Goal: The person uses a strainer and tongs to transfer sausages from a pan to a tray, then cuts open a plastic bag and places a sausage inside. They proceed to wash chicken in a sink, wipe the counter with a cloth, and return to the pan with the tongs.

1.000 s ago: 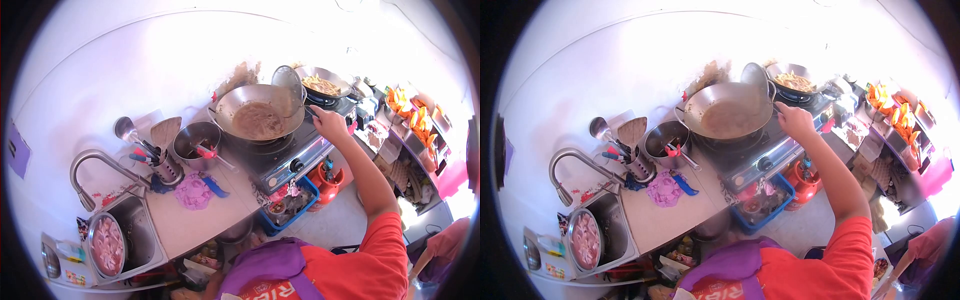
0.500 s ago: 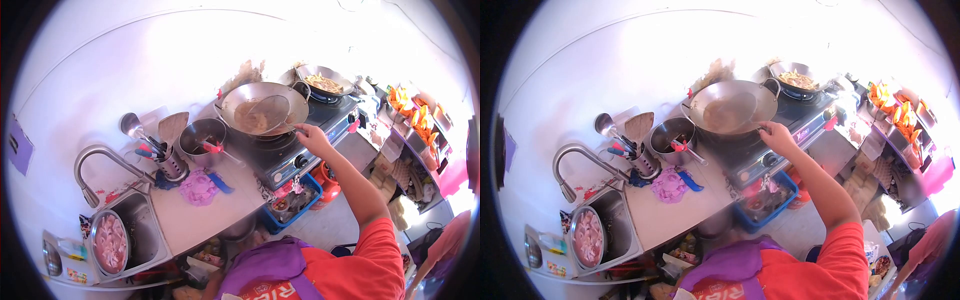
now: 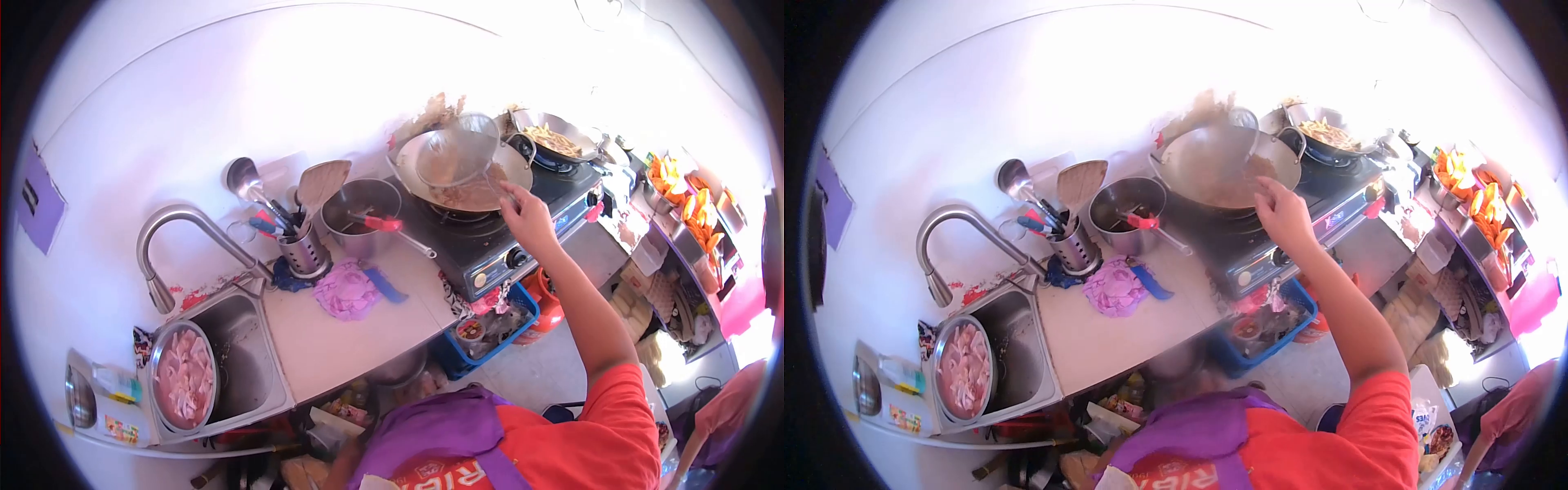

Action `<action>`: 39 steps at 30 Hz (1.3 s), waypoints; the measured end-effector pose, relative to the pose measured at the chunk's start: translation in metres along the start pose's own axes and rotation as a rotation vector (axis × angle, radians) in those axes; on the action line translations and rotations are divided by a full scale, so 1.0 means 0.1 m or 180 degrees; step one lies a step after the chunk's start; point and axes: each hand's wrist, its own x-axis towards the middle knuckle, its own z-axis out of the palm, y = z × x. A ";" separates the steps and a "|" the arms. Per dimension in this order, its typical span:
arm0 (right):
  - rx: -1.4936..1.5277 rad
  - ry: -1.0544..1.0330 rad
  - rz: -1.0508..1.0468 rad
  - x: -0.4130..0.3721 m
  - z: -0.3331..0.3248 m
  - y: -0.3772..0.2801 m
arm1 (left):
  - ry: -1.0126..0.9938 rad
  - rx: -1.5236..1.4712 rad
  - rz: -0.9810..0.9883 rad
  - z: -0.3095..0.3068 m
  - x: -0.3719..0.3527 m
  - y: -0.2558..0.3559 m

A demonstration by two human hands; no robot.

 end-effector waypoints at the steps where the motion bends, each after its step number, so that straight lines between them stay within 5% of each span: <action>1: 0.0033 0.0099 -0.0212 0.02 0.04 -0.15 | 0.0000 -0.0013 -0.0010 0.01 -0.01 -0.04; 6: -0.0690 0.0302 -0.1019 0.07 0.58 -0.64 | 0.0005 -0.0051 -0.0030 -0.05 -0.07 -0.13; 12: -0.1455 -0.0912 -0.1391 -0.01 1.22 -0.53 | 0.0062 -0.0180 -0.0030 0.02 -0.09 -0.14; 17: -0.1692 -0.0793 -0.1337 0.02 1.09 -0.80 | 0.0019 -0.0301 -0.0140 0.25 -0.23 -0.20; 20: -0.2063 -0.1292 -0.1484 0.03 1.19 -0.64 | -0.0055 -0.0358 -0.0214 0.31 -0.37 -0.26; 23: -0.1970 -0.0746 -0.1471 0.07 1.08 -0.76 | -0.0105 -0.0402 -0.0283 0.32 -0.43 -0.26; 32: -0.1943 -0.0847 -0.1685 0.04 1.09 -0.69 | 0.0089 -0.0838 -0.0402 0.04 -0.38 0.00; 35: -0.1908 -0.0829 -0.1644 0.03 1.07 -0.66 | 0.0186 -0.0127 0.0091 0.04 -0.19 -0.06; 39: -0.1826 -0.0767 -0.1779 0.06 1.07 -0.61 | 0.0150 -0.0211 -0.0130 0.25 -0.03 -0.13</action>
